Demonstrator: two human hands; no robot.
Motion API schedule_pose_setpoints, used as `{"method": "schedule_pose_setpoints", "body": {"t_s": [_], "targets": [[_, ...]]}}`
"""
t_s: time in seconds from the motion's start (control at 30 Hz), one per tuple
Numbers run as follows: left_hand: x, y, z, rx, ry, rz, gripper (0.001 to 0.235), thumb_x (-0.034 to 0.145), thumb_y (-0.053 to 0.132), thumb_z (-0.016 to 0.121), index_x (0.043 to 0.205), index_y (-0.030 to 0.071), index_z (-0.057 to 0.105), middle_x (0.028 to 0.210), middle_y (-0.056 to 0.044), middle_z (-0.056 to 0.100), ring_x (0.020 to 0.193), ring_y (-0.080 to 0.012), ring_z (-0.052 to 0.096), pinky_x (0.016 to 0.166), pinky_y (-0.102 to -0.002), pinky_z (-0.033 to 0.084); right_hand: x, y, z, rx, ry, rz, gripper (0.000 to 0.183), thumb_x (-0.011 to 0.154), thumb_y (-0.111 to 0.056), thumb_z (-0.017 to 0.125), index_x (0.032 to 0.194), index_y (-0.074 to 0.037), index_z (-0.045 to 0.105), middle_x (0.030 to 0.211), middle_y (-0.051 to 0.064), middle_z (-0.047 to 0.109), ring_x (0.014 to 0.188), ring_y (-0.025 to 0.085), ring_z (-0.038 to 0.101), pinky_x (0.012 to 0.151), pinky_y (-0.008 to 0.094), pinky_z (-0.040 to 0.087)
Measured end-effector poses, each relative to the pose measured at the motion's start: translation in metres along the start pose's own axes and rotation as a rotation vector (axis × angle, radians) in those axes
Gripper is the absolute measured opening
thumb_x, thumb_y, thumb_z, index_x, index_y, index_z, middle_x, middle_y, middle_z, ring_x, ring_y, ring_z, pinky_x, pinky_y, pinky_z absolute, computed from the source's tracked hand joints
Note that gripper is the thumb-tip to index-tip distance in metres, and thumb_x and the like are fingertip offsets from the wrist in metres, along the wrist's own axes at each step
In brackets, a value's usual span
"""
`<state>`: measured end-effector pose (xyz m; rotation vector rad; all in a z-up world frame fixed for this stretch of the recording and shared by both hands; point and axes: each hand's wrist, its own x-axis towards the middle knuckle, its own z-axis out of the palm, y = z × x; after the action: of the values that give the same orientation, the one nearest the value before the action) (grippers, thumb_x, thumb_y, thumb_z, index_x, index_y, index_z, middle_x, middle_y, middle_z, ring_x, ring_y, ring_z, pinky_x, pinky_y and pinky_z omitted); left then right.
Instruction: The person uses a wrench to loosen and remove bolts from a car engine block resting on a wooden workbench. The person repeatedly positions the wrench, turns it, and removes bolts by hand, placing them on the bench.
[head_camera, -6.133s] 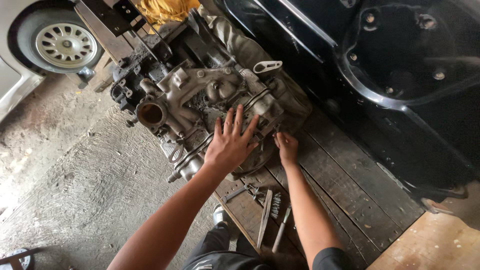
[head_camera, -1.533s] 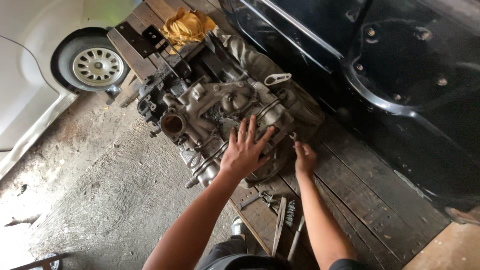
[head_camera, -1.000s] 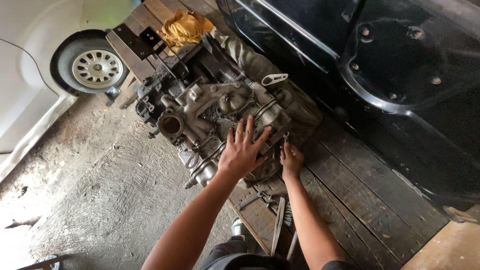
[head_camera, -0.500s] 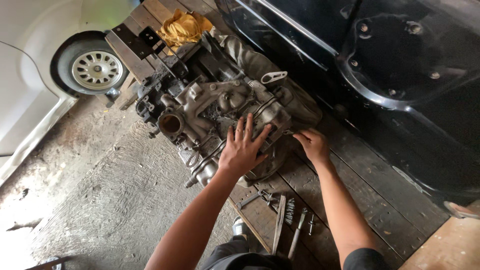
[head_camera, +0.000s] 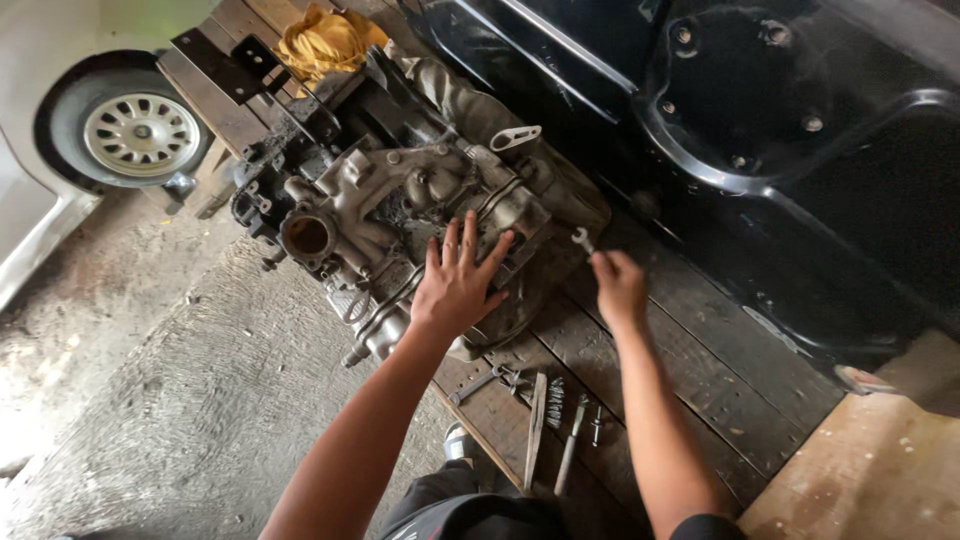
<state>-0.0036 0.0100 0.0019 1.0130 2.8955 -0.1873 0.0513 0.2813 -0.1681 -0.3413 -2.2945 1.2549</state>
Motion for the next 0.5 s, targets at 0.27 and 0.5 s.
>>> {"method": "schedule_pose_setpoints", "body": {"t_s": [0.27, 0.5], "targets": [[0.000, 0.001, 0.004, -0.034, 0.052, -0.005, 0.089, 0.090, 0.067, 0.058, 0.161, 0.033, 0.018, 0.165, -0.029, 0.013, 0.150, -0.0479, 0.023, 0.114, -0.065, 0.031, -0.055, 0.021, 0.069, 0.765, -0.098, 0.747, 0.020, 0.102, -0.026, 0.062, 0.100, -0.007, 0.066, 0.065, -0.006, 0.047, 0.052, 0.004, 0.038, 0.044, 0.023, 0.028], [-0.001, 0.001, 0.001, -0.034, 0.077, -0.003, 0.090, 0.089, 0.066, 0.060, 0.161, 0.032, 0.018, 0.165, -0.029, 0.014, 0.149, -0.0476, 0.025, 0.113, -0.064, 0.032, -0.051, 0.004, 0.085, 0.937, -0.127, 0.853, 0.021, 0.101, -0.028, 0.062, 0.099, -0.007, 0.066, 0.064, -0.004, 0.047, 0.050, 0.008, 0.040, 0.044, 0.025, 0.030]]}}
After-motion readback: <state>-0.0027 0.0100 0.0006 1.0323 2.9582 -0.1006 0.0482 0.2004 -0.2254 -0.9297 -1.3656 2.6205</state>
